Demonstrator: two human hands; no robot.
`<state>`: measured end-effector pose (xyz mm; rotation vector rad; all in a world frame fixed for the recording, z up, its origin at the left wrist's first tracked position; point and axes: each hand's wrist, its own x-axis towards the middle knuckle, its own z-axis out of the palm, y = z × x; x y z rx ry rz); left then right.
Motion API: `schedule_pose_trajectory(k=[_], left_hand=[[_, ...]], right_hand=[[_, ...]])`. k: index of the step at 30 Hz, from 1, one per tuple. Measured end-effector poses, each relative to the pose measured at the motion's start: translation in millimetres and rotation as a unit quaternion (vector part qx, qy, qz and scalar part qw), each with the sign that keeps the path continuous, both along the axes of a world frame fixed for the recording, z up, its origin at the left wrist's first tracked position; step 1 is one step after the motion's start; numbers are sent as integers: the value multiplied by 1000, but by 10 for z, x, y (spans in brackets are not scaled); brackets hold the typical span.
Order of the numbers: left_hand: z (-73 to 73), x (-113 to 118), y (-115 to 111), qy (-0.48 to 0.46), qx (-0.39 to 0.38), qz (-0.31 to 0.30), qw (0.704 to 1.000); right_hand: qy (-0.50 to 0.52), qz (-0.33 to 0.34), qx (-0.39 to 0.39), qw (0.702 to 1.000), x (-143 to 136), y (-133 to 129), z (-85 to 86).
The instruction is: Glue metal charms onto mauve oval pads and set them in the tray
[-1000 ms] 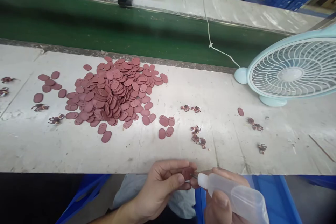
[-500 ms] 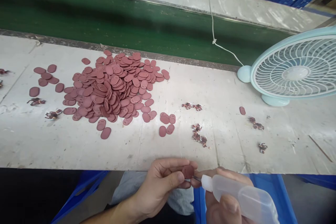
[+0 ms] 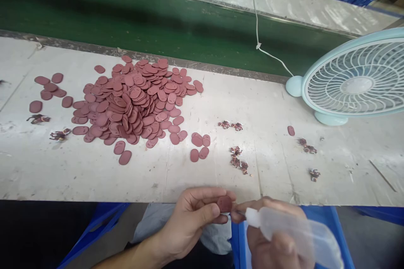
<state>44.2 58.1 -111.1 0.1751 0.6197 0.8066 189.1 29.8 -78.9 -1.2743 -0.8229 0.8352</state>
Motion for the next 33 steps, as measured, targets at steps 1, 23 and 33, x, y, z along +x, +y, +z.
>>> schedule_pose_trajectory(k=[1,23,33], left_hand=[[5,-7,1,0,0,2,1000],[56,-100,61,20,-4,21,1000],[47,-129,43,27,-16,26,999]], right_hand=[[68,14,-2,998,99,33,4],[-461,144,-174,858,622,454,-186],[-560,273,-114,774,903,452,-144]])
